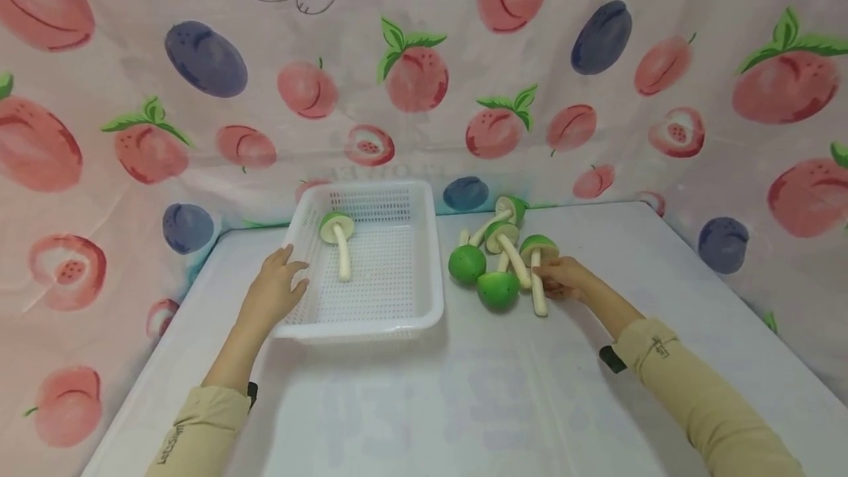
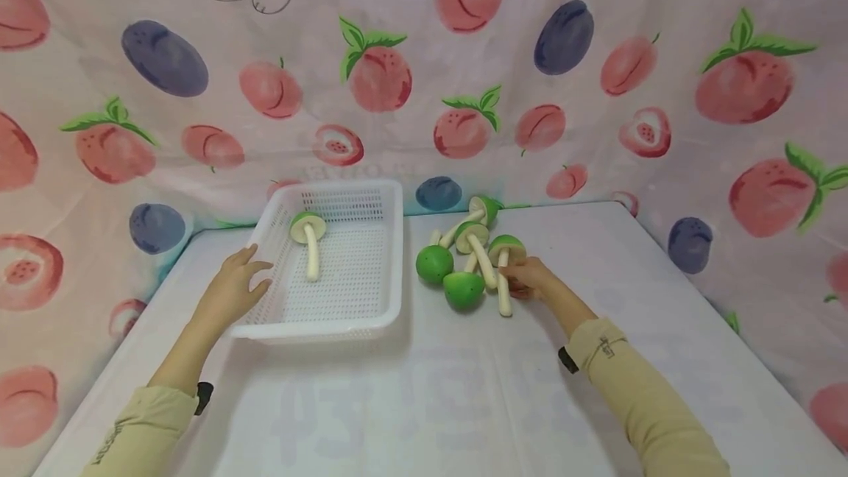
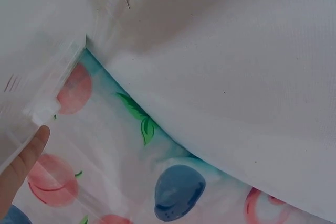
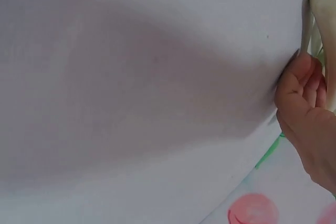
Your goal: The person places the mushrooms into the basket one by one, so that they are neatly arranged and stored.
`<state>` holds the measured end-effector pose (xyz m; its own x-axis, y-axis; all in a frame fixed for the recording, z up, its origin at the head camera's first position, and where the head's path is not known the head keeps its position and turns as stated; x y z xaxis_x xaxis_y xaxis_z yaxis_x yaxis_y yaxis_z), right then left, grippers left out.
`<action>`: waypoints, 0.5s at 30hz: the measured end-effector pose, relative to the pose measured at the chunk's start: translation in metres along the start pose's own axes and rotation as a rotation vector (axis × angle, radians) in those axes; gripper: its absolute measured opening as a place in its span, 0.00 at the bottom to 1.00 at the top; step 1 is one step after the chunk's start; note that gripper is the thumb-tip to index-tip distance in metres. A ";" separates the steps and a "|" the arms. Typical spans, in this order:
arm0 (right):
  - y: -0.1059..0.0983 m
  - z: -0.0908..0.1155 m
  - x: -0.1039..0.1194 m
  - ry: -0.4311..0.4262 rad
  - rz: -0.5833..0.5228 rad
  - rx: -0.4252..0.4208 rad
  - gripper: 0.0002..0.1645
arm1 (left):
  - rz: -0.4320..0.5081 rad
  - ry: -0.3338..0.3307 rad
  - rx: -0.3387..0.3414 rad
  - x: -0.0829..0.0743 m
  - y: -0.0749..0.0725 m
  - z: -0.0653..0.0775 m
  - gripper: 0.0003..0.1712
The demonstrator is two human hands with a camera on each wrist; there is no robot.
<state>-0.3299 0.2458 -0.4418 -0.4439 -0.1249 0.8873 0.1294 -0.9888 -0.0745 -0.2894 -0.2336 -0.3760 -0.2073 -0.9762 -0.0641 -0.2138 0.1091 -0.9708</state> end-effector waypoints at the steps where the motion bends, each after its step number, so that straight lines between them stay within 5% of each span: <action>1: 0.001 0.000 0.000 -0.007 0.001 -0.002 0.11 | 0.001 0.001 -0.001 0.000 0.000 0.001 0.18; 15: 0.000 0.003 0.007 -0.096 0.026 -0.032 0.28 | -0.016 0.000 -0.019 0.002 0.002 0.001 0.18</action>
<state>-0.3305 0.2447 -0.4338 -0.3538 -0.1438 0.9242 0.1106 -0.9876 -0.1113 -0.2891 -0.2360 -0.3783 -0.2032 -0.9779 -0.0483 -0.2355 0.0967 -0.9670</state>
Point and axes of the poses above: each hand's wrist, its own z-axis away from the middle knuckle, its own y-axis out of the palm, x = y × z, the point moved 4 cm from there along -z, towards the middle knuckle, and after that the axes turned 14 degrees about -z, right-handed, at the moved point
